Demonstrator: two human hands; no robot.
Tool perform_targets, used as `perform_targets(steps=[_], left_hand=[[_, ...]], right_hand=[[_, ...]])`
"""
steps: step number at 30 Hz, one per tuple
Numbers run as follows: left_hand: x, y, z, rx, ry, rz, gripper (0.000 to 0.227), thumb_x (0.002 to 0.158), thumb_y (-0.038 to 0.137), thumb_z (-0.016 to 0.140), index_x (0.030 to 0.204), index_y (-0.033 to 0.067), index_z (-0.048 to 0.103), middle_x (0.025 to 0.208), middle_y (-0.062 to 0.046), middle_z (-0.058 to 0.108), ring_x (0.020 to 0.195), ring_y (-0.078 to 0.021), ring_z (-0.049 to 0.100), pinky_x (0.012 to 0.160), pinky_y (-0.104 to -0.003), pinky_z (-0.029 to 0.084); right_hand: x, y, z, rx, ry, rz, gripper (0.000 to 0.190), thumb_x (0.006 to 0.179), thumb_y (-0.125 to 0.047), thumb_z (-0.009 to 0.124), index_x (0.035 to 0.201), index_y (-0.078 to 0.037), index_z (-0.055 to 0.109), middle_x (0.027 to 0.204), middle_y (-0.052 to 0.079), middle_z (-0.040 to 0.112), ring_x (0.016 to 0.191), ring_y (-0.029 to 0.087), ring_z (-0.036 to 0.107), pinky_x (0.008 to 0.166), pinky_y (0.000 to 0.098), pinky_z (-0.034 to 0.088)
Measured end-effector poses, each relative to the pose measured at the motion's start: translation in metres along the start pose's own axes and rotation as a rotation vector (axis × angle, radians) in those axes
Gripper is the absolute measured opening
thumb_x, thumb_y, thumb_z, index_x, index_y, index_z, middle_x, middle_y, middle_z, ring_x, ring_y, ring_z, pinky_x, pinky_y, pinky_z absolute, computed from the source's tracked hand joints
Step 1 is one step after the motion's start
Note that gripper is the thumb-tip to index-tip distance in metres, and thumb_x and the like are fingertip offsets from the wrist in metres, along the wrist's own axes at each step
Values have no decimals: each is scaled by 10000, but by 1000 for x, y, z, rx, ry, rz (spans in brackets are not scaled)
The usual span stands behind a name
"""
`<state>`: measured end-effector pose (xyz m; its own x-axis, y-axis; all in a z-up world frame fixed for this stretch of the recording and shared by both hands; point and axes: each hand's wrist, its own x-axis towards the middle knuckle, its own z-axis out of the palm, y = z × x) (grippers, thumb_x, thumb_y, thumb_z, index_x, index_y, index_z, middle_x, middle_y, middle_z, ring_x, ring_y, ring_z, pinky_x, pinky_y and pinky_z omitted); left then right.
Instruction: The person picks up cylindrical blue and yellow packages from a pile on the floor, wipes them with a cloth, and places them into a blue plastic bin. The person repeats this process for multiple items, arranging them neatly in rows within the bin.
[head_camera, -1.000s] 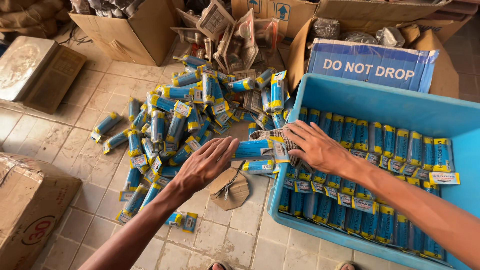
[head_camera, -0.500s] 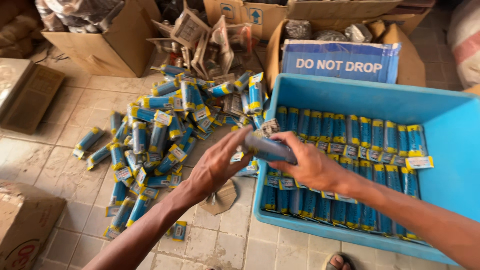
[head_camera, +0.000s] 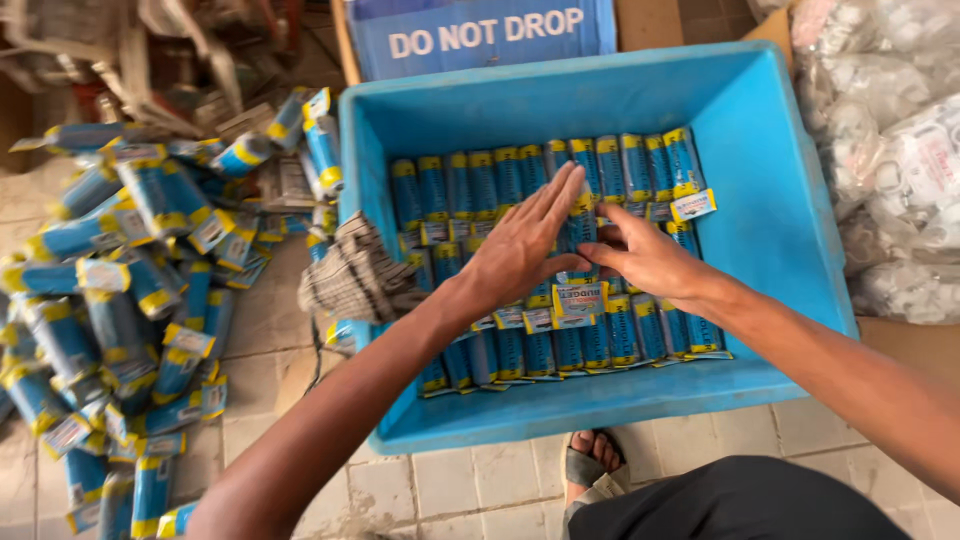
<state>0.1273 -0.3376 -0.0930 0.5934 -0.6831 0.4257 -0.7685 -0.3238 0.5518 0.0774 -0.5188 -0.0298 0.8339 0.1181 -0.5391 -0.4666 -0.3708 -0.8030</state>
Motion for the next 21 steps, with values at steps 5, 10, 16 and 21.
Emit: perform_targets(steps=[5,10,16,21], left_hand=[[4,-55,111,292,-186,-17,991,837,555,642,1570,88,166,1544,-131,376,1378,-282,445,1073,-447,421],[-7,-56,130,476,-438,0,929,888,568,585,1526,0,219,1474,-194,428,1395,-308,390,1165,-479,315],[-31,-59,143,648,-581,-36,997,920,669,441,1538,-24,81,1576,-206,245,1487,-339,183,1254,-478,142],[-56,-87,204,582,-477,-200,1053,756,609,723,1506,16,280,1579,-180,289,1506,-280,196,1283,-439,91]], right_hand=[[39,63,-33,16,-37,201,632,974,-136,594,1514,-10,291,1363,307,490,1237,424,529,951,514,505],[93,156,-35,-175,-102,235,555,1001,-178,570,1488,-70,327,1326,231,533,1244,408,530,962,551,483],[131,222,-16,-442,14,225,497,912,-362,643,1338,-119,560,1212,189,671,1201,388,582,983,524,493],[149,257,-11,-514,180,104,471,897,-349,695,1222,-11,643,1084,236,706,1118,423,625,924,545,492]])
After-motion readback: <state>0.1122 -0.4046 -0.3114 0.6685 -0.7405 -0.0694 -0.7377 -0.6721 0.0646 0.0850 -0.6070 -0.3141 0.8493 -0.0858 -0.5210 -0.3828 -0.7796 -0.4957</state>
